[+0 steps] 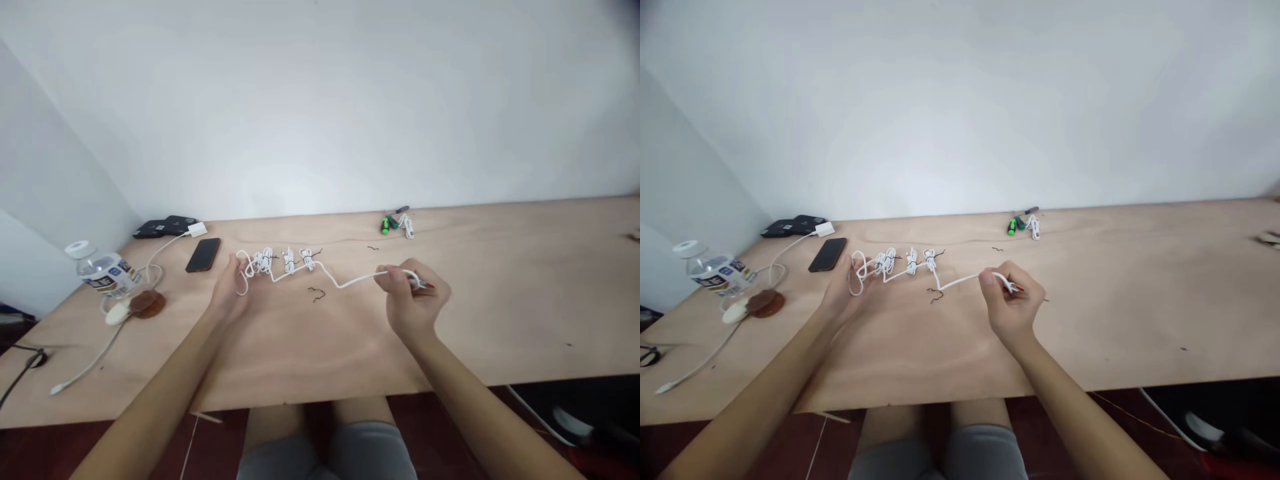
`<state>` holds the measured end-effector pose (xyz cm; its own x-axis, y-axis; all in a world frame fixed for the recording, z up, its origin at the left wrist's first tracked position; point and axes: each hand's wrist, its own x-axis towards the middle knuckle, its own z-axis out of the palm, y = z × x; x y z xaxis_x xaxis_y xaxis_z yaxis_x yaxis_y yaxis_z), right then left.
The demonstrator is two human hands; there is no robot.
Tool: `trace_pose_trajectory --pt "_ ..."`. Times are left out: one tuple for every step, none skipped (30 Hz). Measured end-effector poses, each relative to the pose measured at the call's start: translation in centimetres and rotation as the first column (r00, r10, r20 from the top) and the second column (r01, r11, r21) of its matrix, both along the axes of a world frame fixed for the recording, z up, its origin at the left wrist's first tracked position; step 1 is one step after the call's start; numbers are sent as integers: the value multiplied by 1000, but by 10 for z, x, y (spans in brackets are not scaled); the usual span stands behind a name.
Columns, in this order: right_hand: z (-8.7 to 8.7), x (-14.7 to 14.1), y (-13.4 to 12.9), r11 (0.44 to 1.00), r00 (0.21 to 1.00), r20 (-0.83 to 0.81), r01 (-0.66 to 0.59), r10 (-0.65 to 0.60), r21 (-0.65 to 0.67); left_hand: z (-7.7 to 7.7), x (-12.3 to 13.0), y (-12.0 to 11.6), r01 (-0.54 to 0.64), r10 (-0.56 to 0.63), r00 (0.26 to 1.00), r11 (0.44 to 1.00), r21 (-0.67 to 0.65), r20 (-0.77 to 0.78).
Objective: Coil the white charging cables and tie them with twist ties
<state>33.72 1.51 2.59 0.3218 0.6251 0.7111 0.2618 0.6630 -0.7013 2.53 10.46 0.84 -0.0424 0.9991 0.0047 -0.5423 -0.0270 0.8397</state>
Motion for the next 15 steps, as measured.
trace_pose_trajectory --pt "-1 5 1 997 996 47 82 -82 9 2 0 1 17 -17 1000 1000 23 9" --pt "-1 10 3 989 985 92 142 -144 26 5 0 3 62 -63 998 997 42 22" --pt "-1 13 6 984 973 150 172 -176 40 7 1 3 128 -130 991 990 52 31" --pt "0 16 10 986 959 229 163 -169 44 9 3 4 203 -205 978 978 53 35" --pt "1 17 15 991 946 296 128 -134 40 10 6 5 275 -277 960 960 46 32" --pt "3 18 20 997 938 337 76 -81 29 10 9 7 337 -338 941 941 36 23" --pt "5 16 25 1000 937 349 16 -20 13 10 14 8 387 -388 922 922 23 14" --pt "7 14 31 999 939 341 -45 46 -12 8 19 10 427 -427 904 904 9 10" --pt "7 11 38 994 942 318 -101 109 -41 6 25 12 460 -460 888 888 -3 19" --pt "7 7 45 985 943 284 -158 173 -76 4 31 13 488 -487 872 873 -15 42" --pt "6 2 53 968 938 249 -215 242 -128 1 36 15 509 -507 859 860 -23 78" --pt "4 -3 61 942 929 196 -279 313 -184 -1 40 16 522 -516 848 852 -28 123" --pt "1 -8 69 895 906 119 -367 406 -255 -4 44 17 528 -517 839 849 -29 169" --pt "-4 -12 76 836 875 3 -460 483 -300 -6 46 18 527 -510 834 849 -29 212" --pt "-8 -16 82 769 834 -106 -542 541 -339 -9 48 18 524 -501 829 851 -29 249"
